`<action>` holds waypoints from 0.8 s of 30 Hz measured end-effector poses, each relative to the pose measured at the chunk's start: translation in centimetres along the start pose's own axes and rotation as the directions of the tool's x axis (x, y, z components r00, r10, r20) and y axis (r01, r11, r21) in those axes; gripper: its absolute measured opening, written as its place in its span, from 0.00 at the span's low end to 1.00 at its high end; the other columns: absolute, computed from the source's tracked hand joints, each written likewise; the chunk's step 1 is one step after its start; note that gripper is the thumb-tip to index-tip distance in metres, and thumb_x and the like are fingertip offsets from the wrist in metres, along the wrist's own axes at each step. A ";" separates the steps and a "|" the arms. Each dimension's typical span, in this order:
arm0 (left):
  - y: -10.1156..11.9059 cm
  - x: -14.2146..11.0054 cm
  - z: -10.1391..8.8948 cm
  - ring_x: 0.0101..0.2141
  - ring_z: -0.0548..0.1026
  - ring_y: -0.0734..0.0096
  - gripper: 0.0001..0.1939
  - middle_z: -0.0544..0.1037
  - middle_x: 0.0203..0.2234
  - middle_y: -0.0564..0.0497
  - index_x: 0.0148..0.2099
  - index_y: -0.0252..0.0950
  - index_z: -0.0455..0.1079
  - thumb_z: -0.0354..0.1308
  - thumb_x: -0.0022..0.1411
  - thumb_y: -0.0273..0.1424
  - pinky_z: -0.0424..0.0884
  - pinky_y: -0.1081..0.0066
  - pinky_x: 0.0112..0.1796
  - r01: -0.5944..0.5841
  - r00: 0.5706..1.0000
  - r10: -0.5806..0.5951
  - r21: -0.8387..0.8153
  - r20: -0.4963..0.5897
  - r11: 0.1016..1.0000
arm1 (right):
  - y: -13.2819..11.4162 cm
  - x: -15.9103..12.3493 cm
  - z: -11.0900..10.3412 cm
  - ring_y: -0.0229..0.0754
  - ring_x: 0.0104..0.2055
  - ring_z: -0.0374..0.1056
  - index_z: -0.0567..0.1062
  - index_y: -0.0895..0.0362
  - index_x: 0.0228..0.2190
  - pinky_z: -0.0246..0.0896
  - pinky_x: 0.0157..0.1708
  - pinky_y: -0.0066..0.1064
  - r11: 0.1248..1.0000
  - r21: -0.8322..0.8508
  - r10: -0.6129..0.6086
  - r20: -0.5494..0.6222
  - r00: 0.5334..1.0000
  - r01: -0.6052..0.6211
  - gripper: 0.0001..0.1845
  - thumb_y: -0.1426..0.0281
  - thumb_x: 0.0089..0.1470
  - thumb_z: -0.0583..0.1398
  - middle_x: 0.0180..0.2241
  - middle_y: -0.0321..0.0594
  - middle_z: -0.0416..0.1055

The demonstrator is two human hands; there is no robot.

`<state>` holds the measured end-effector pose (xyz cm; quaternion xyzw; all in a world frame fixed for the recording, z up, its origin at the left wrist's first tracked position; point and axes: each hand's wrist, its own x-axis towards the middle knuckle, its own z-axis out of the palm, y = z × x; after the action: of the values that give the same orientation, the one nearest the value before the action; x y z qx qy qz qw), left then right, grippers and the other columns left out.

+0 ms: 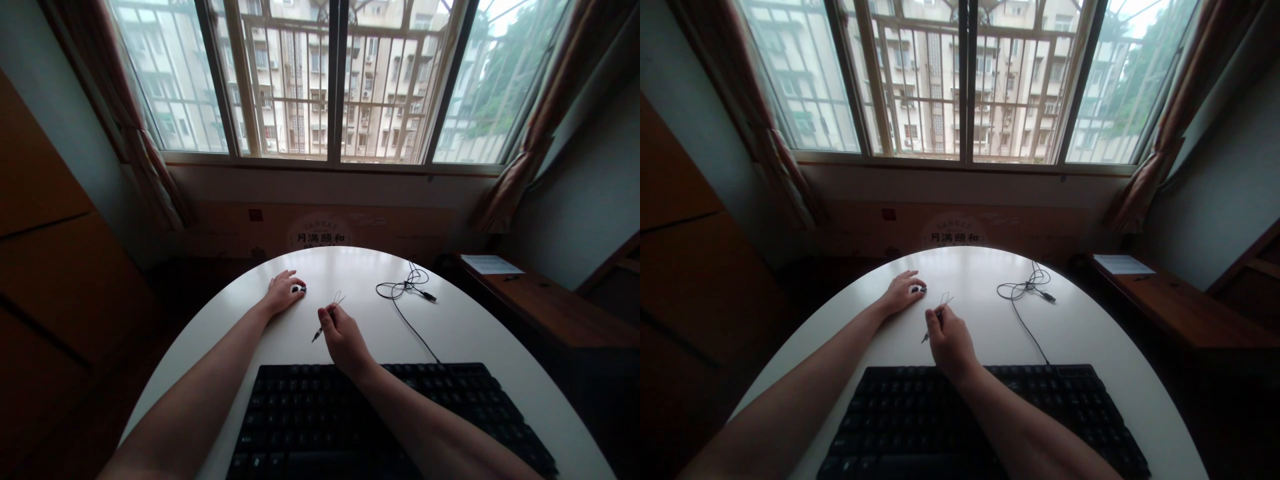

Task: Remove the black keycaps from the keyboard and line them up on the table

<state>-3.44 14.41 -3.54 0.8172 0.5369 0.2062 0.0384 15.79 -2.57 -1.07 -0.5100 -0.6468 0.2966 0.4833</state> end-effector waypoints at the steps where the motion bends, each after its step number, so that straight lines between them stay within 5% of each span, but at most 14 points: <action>1: -0.1 0.0 0.1 0.62 0.58 0.48 0.12 0.67 0.59 0.44 0.44 0.43 0.77 0.62 0.56 0.36 0.53 0.49 0.59 -0.001 1.000 0.001 -0.002 -0.001 1.000 | 0.0 0.0 0.0 0.39 0.27 0.63 0.66 0.56 0.29 0.52 0.29 0.28 1.000 0.000 -0.001 -0.001 1.000 0.001 0.18 0.57 0.63 0.50 0.23 0.36 0.68; 15: -0.8 0.4 0.5 0.60 0.61 0.49 0.14 0.69 0.57 0.46 0.42 0.43 0.77 0.64 0.53 0.38 0.54 0.51 0.60 -0.031 0.999 0.028 -0.119 -0.032 0.992 | 0.2 0.0 0.0 0.39 0.27 0.64 0.67 0.56 0.29 0.52 0.29 0.28 1.000 0.016 -0.005 -0.015 1.000 0.006 0.19 0.56 0.63 0.50 0.24 0.36 0.68; 24: -2.9 0.2 -0.7 0.58 0.66 0.53 0.22 0.68 0.58 0.42 0.48 0.37 0.75 0.56 0.57 0.44 0.61 0.58 0.58 0.003 0.999 -0.014 -0.242 -0.044 0.970 | 0.6 0.1 0.1 0.39 0.26 0.64 0.65 0.56 0.28 0.54 0.29 0.28 0.999 0.042 -0.014 -0.014 1.000 0.015 0.18 0.56 0.63 0.50 0.22 0.35 0.68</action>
<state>-6.10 15.65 -3.70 0.7992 0.5119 0.2886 0.1264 15.95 -2.31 -1.61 -0.4971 -0.6406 0.3030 0.5007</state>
